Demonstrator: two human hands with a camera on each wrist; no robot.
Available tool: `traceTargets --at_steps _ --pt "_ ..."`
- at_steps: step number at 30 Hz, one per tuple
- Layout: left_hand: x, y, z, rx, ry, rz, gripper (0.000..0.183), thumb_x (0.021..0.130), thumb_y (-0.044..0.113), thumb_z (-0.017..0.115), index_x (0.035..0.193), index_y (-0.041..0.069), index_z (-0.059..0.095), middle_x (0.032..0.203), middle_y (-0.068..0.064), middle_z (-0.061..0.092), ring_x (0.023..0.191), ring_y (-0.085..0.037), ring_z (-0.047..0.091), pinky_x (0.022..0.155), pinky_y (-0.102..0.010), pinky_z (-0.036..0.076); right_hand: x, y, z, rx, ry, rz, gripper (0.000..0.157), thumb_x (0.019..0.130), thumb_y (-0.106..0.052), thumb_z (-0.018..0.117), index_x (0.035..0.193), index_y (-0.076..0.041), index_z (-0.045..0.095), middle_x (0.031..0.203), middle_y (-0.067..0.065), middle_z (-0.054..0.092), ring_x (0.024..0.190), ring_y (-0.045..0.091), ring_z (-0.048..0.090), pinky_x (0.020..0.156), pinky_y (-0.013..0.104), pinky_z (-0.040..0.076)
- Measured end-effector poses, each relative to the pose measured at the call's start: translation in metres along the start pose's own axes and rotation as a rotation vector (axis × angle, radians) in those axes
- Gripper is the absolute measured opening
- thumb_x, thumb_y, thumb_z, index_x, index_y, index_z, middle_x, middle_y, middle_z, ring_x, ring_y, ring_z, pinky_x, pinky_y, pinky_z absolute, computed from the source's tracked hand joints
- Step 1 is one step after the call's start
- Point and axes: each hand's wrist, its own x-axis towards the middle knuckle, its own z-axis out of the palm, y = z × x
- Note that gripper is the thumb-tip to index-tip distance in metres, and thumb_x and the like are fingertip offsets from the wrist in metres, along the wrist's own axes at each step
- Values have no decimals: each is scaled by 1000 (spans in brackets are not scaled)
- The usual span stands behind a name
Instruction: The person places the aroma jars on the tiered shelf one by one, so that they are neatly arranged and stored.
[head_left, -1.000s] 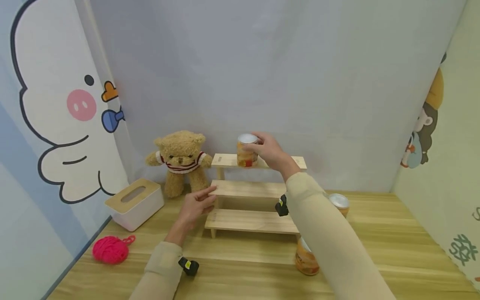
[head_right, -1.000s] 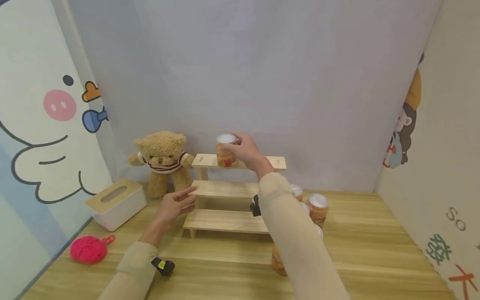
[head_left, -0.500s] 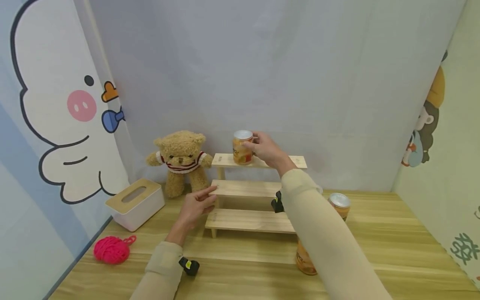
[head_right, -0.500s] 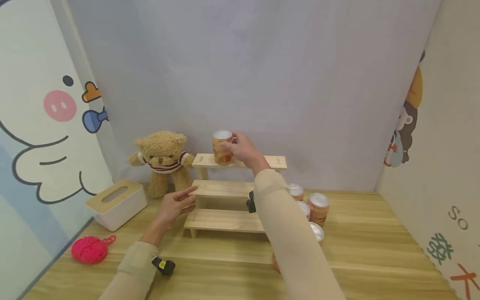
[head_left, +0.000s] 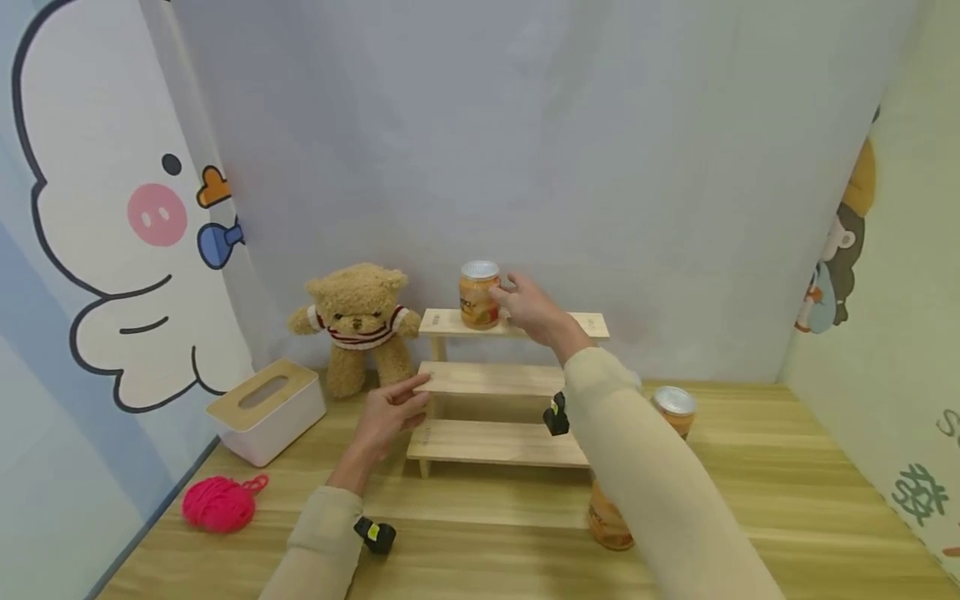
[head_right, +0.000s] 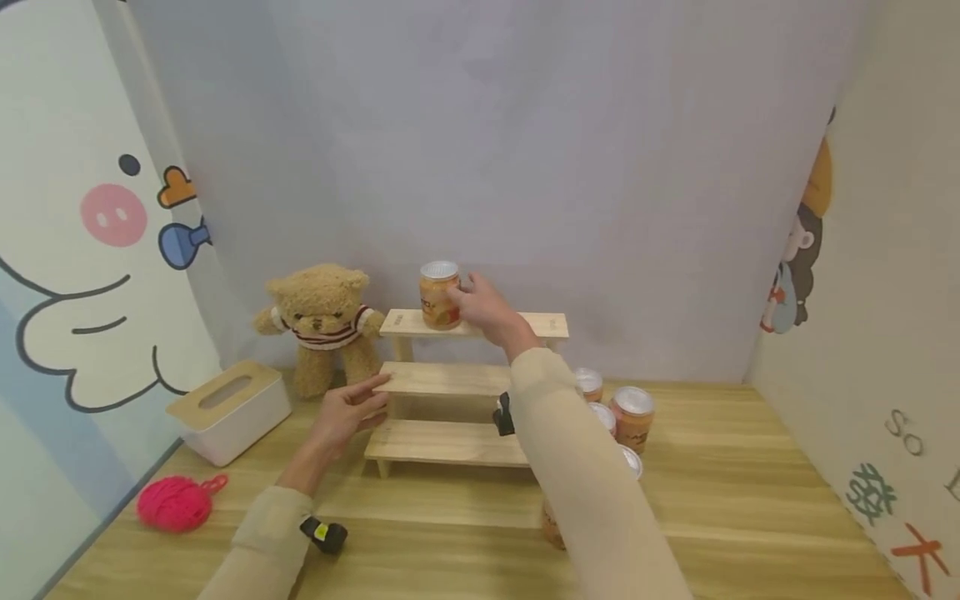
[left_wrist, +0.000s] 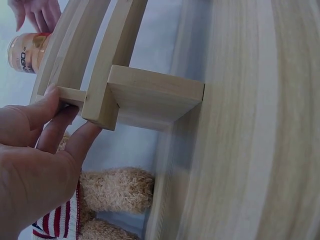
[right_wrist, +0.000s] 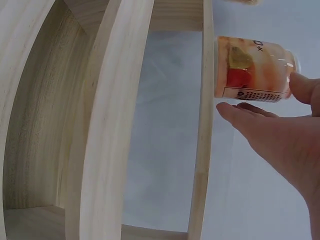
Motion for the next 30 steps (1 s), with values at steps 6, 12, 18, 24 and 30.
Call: traceTargets --at_steps 6,12,18,24,30 --pt "-2 -3 -2 -3 -9 -7 45 99 5 64 143 1 54 123 -10 67 103 -13 65 100 -51 50 -34 4 -16 -18 54 -75 61 110 -24 42 161 -8 13 162 11 25 149 27 23 121 46 24" --pt "-1 -1 -3 -2 -7 -9 45 99 7 64 143 1 54 114 0 70 96 -6 66 98 -47 52 -88 9 -44 -80 59 -220 57 110 -25 43 160 -8 21 159 11 32 147 28 28 120 45 27" --pt "0 1 -2 10 -21 -7 46 99 8 64 143 1 54 117 -6 69 104 -14 65 100 -50 50 -130 31 -87 -133 175 -251 60 108 -28 47 159 -7 23 158 12 34 147 28 27 120 48 24" --pt "-1 3 -1 25 -11 -11 45 100 7 63 143 1 54 119 -7 68 105 -15 65 100 -47 51 -150 68 -121 -177 343 -189 59 108 -23 48 157 1 25 155 23 35 143 38 31 118 55 25" --pt "0 4 1 18 -18 -29 45 100 8 63 144 4 54 117 -8 68 108 -18 64 101 -49 50 -167 108 -152 -229 390 -106 62 107 -22 50 155 8 24 153 31 32 142 45 29 116 59 27"
